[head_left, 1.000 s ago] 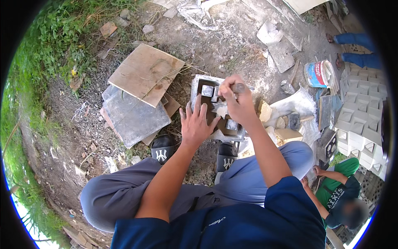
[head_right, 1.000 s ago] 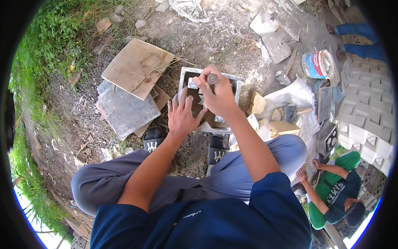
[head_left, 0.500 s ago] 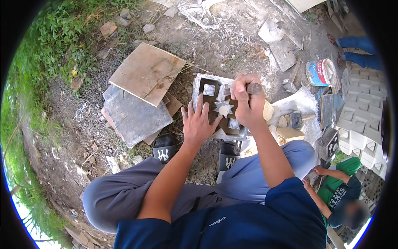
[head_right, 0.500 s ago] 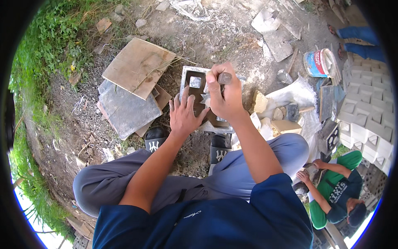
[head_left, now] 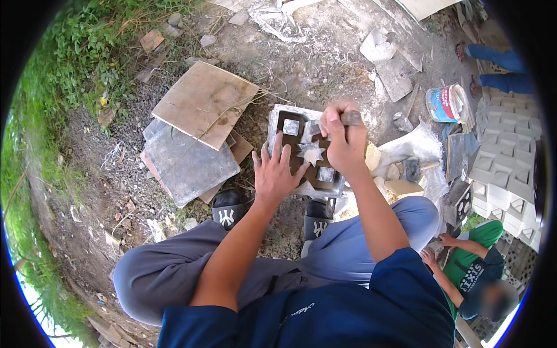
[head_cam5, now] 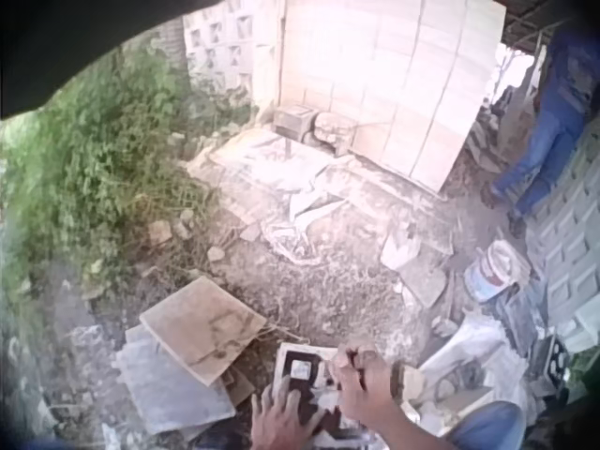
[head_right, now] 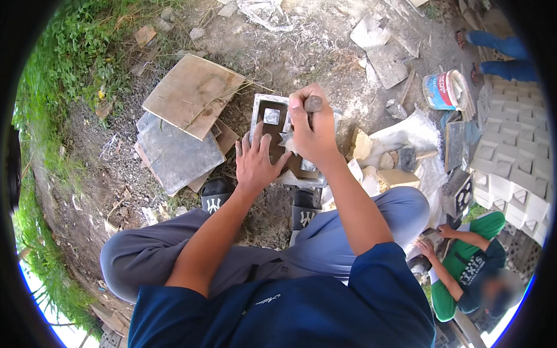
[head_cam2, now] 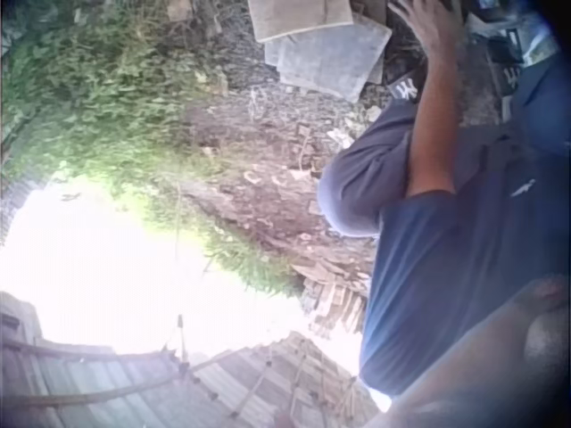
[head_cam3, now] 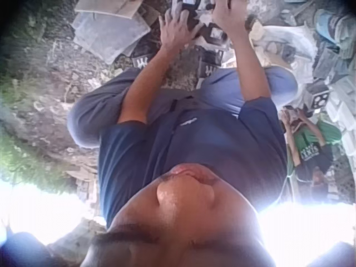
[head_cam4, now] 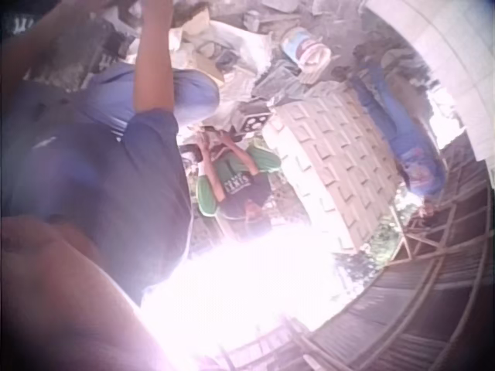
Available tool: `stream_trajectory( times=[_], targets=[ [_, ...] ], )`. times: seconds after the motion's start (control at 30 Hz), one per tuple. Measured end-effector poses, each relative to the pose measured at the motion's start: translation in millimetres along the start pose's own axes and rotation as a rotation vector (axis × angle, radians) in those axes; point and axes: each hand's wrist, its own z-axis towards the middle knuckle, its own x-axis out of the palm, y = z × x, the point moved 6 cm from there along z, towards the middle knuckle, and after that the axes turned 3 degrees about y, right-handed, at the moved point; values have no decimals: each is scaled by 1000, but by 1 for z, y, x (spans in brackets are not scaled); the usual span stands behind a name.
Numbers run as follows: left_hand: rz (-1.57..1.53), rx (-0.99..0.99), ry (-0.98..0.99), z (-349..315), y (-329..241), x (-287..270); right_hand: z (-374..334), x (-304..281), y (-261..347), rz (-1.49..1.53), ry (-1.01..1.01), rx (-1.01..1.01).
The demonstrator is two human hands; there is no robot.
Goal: The person carves and shapes the intricate pattern inside a metal mold using a small hand chisel.
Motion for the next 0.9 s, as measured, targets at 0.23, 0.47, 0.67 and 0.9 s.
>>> stream_trajectory(
  times=[0.23,0.47,0.67,0.9],
  targets=[
    [61,-6,-3,3,0,0,3,6,-22,1,22,115],
    [30,5,3,3,-8,2,0,-3,-42,49,-59,209],
    [59,15,-37,1,-6,-1,-2,4,-10,-40,-53,-34],
    [-6,17,-41,1,-3,-2,2,6,8,-50,-74,-61]
  ],
)
